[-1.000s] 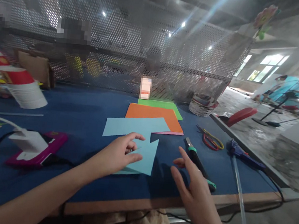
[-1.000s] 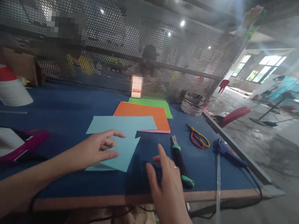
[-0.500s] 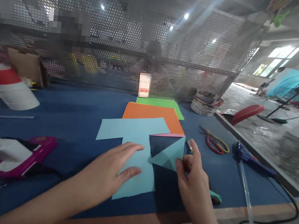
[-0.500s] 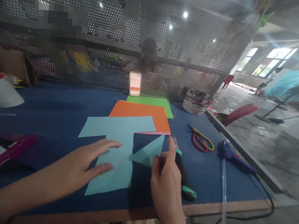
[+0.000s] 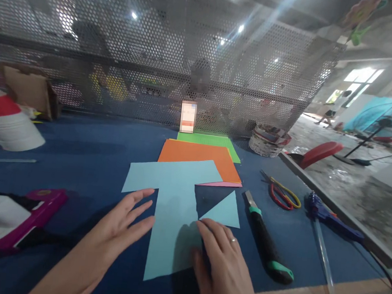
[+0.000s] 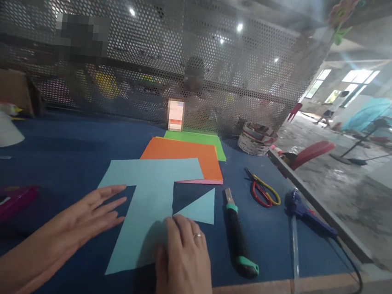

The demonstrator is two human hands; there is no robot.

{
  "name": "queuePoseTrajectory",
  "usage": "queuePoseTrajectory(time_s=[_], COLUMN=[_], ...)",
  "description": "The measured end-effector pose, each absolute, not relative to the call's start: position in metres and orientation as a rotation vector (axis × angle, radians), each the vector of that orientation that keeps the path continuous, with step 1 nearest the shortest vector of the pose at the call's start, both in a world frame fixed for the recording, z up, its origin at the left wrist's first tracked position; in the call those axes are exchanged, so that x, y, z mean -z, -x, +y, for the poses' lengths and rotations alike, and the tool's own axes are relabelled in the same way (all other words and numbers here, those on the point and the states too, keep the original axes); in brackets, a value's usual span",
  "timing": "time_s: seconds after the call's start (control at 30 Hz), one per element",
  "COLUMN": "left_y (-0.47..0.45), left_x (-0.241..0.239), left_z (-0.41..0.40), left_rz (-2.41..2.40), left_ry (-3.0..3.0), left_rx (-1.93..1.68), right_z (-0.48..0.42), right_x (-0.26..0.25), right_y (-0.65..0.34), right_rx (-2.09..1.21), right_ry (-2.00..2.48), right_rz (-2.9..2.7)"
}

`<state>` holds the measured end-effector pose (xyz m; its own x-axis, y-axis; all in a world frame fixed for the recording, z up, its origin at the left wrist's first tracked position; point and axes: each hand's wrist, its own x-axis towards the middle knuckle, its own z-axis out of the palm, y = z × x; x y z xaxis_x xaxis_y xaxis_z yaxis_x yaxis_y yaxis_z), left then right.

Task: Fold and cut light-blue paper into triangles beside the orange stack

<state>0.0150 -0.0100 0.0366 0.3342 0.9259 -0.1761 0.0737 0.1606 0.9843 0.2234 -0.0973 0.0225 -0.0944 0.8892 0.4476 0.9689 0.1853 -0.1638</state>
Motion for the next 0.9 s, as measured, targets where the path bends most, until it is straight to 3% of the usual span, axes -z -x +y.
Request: queuePoseTrajectory(time_s=[0.33, 0.7, 0.9], left_y=[-0.022, -0.024, -0.019], left_x=[-0.042, -0.041, -0.03], left_z=[-0.009, -0.011, -0.006], left_rz=[0.899, 0.924, 0.988], left_ry=[-0.801, -1.366, -1.508], left_rx=[-0.837, -0.497, -0.388], right_z=[-0.096, -0.097, -0.098], right_x=[0.0, -0.018, -0.018], right_y=[-0.228, -0.233, -0.247], right_rx=[0.316, 0.29, 0.607], right_ry=[1.7, 1.636, 1.788], right_rz=[-2.219, -2.191, -2.142])
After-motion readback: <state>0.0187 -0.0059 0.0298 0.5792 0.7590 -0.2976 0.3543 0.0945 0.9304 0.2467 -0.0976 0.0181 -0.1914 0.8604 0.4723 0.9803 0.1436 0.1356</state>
